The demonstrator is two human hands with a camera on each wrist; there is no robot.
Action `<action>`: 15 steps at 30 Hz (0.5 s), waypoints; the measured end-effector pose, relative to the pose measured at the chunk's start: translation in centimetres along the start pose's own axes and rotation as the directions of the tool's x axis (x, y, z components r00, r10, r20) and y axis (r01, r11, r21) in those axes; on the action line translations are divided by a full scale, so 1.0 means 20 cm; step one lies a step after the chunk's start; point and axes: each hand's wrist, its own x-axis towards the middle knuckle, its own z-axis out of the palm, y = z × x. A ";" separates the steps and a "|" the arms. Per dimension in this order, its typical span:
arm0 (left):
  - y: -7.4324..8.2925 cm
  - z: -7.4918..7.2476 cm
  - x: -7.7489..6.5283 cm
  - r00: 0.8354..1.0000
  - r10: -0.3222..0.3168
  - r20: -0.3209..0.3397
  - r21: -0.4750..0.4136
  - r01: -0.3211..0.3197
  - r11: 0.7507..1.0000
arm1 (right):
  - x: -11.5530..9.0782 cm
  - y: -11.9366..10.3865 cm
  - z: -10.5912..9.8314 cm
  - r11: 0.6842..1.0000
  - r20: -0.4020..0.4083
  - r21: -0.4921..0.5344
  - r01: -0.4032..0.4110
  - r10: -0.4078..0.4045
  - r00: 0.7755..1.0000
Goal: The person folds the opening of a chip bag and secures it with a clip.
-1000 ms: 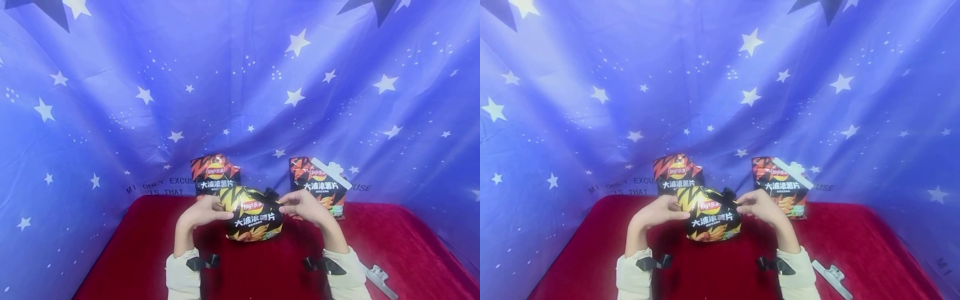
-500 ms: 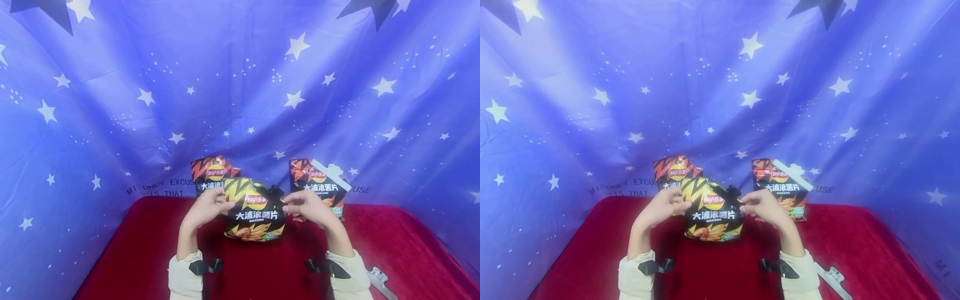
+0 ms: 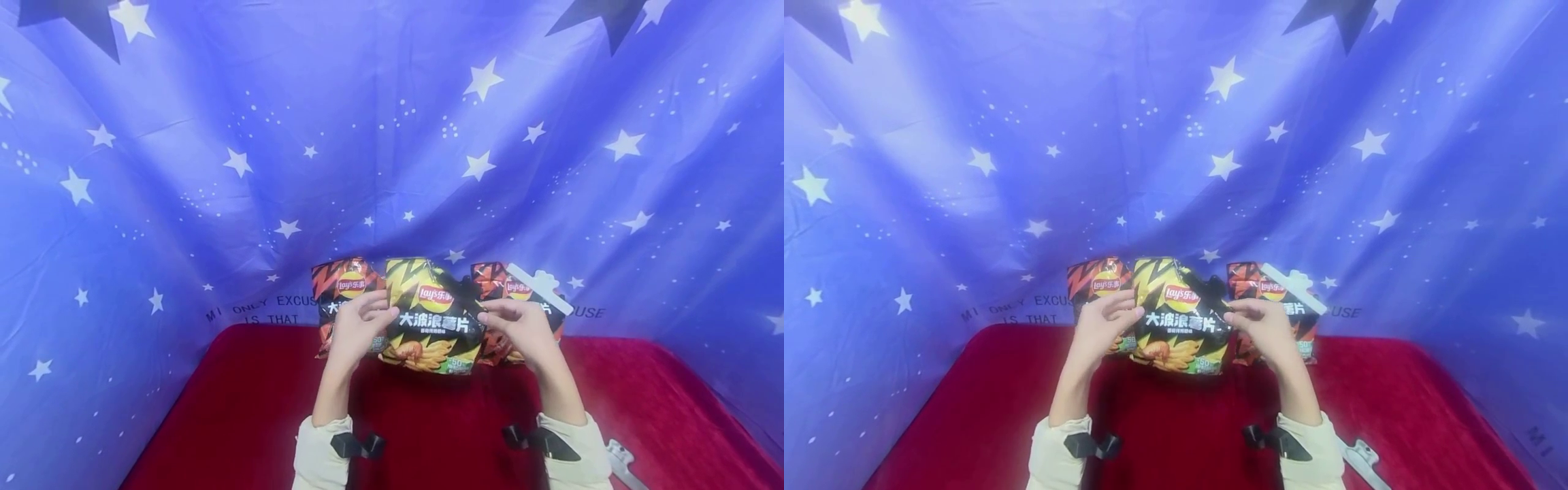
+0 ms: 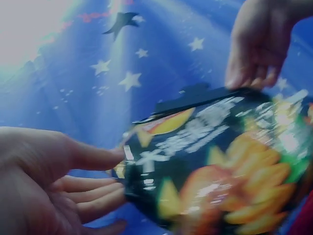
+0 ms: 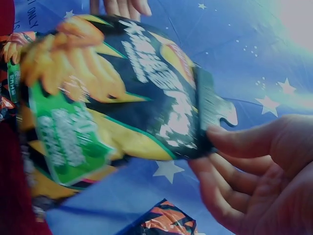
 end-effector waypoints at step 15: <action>-0.11 0.12 0.07 0.995 0.096 -0.025 -0.113 -0.098 0.989 | 0.11 -0.03 -0.03 0.999 -0.155 0.032 -0.023 0.028 0.988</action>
